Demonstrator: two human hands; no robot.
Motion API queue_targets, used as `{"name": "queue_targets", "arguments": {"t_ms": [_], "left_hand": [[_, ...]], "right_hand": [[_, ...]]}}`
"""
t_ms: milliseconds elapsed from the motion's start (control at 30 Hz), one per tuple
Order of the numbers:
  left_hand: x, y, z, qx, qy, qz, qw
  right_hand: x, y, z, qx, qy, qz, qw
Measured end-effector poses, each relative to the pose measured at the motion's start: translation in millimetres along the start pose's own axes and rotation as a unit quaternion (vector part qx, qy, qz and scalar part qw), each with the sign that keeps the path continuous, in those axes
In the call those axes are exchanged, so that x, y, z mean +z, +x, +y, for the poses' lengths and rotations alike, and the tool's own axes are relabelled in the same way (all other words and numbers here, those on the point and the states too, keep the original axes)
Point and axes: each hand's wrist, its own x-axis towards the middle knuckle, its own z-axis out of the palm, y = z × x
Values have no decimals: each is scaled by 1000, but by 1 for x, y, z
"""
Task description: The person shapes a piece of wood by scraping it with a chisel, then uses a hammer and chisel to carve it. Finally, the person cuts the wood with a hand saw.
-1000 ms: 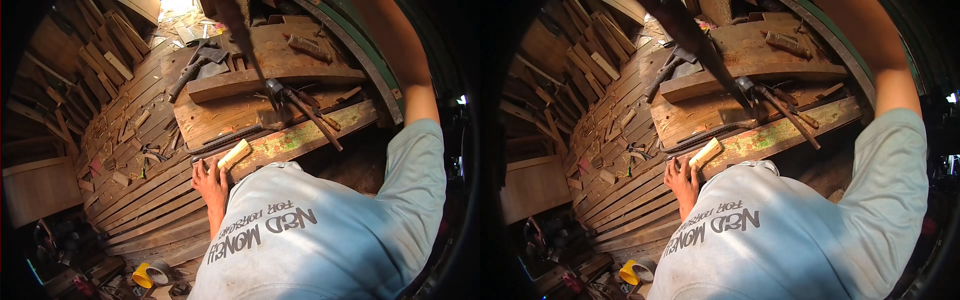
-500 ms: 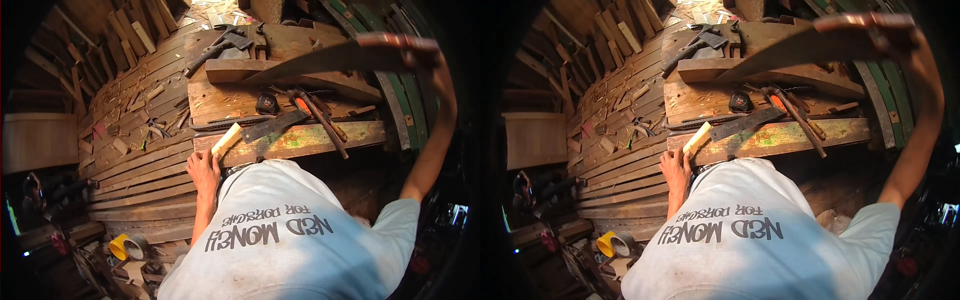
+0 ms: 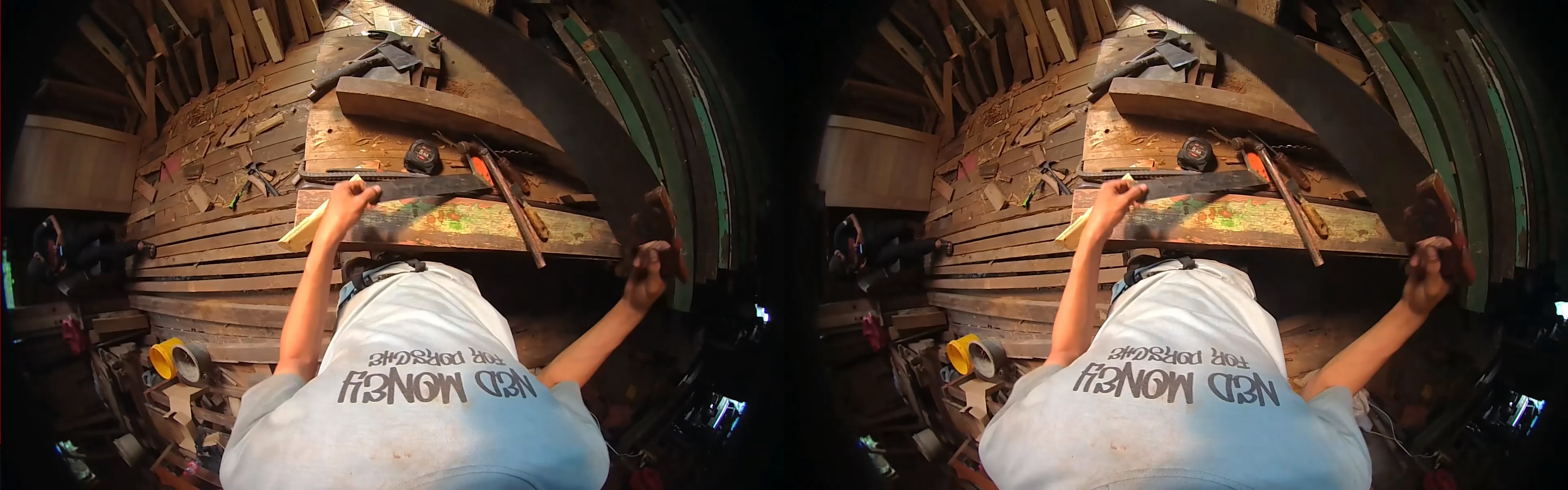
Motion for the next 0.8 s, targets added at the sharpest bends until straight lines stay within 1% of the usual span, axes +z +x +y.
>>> {"name": "queue_targets", "arguments": {"t_ms": [33,67,100,133,167,200,233,267,300,333,367,400,433,467,500,567,633,667,700,767,800], "left_hand": [[-1,9,7,-14,27,27,999],[-4,10,32,-43,-44,18,998],[-12,44,8,70,36,56,995],[-20,57,20,74,30,72,994],[-30,71,29,78,77,87,990],[-44,107,2,154,160,111,969],[-55,123,-4,53,261,80,960],[-59,122,-19,79,329,138,931],[-61,115,-18,108,394,197,891],[-67,104,-19,111,372,239,890],[-67,78,-10,115,349,279,887],[-64,47,-3,129,335,303,883],[-56,23,-10,113,386,349,846],[-51,7,-28,151,386,374,830],[-46,-7,-41,130,375,346,850],[-28,-24,-57,120,416,382,816],[-22,-24,-64,97,437,407,796],[-20,-22,-70,119,443,431,777],[-18,-24,-69,115,440,439,775],[-16,-27,-67,117,429,457,770],[-14,-27,-63,126,409,476,768]], "right_hand": [[-3,-7,7,7,49,22,999],[-11,-16,23,47,175,14,983],[-20,-21,36,88,300,5,950],[2,-25,27,81,323,-5,943],[10,-35,34,93,342,1,935],[20,-37,28,154,368,-80,913],[23,-42,33,229,399,-141,877],[38,-44,28,235,321,-144,906],[49,-48,31,220,277,-127,927],[50,-53,35,237,275,-124,923],[49,-58,37,255,272,-121,920],[49,-61,40,238,258,-144,925],[50,-64,44,221,245,-167,929],[52,-73,51,245,268,-145,920],[55,-81,57,251,274,-151,916],[68,-91,62,280,310,-178,891],[82,-86,49,317,230,-255,884],[91,-89,49,328,215,-271,879],[99,-94,51,338,198,-287,874],[109,-109,75,326,215,-318,864],[116,-113,76,328,198,-320,866]]}}
